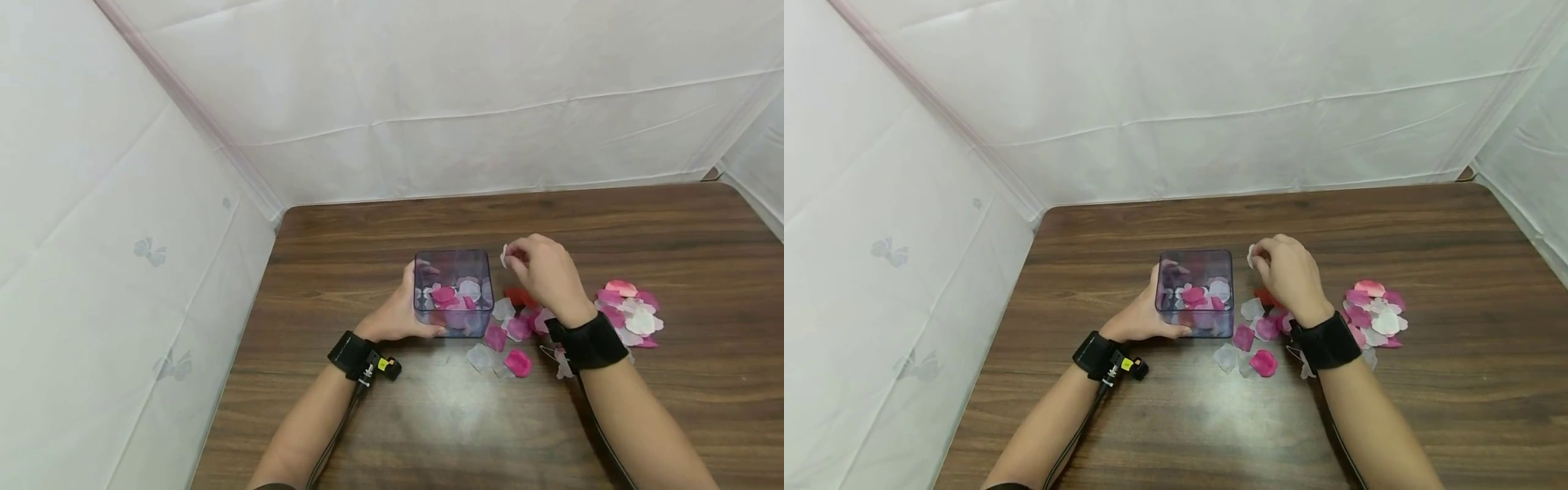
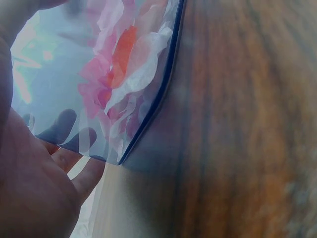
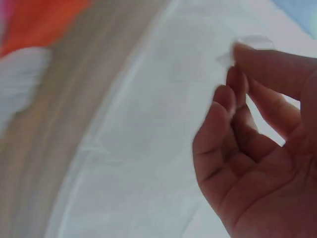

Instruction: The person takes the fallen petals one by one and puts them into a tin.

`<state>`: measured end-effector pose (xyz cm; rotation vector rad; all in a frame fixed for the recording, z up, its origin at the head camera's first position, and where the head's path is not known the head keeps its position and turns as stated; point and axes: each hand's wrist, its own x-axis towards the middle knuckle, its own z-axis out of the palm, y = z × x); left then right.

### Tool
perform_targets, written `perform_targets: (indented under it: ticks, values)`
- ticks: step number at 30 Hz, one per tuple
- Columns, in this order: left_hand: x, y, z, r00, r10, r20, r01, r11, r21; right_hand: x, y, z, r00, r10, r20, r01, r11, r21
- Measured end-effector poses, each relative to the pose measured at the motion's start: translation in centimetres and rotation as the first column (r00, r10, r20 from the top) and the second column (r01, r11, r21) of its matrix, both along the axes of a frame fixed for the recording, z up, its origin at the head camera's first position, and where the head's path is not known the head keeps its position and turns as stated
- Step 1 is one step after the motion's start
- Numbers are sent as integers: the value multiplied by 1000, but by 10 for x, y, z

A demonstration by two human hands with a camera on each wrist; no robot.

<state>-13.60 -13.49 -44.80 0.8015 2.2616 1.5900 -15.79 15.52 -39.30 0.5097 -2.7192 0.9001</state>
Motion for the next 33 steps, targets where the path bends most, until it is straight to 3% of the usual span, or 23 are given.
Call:
perform_targets:
  ticks: [5, 10, 13, 20, 27, 33]
  values:
    - [1, 1, 3, 1000, 7, 18, -7, 1000, -4, 17, -14, 20, 985, -2, -170, -21, 991, -131]
    - [4, 3, 14, 999, -2, 38, 2, 1000, 11, 33, -31, 29, 958, 86, -273, -126, 983, -133]
    - [7, 3, 25, 999, -16, 38, 16, 1000, 5, 40, -39, 27, 952, 159, -262, -186, 979, -80]
    - [10, 4, 30, 1000, -13, 20, 14, 1000, -12, 45, -47, 23, 959, 230, -167, -233, 972, -1]
    - [-1, 1, 2, 1000, 7, -17, -7, 1000, -23, 43, -42, 26, 958, 221, -181, -225, 974, -2]
    - [3, 3, 11, 999, 0, 39, -2, 999, 40, 35, -27, 33, 967, 154, -202, -166, 985, -47]
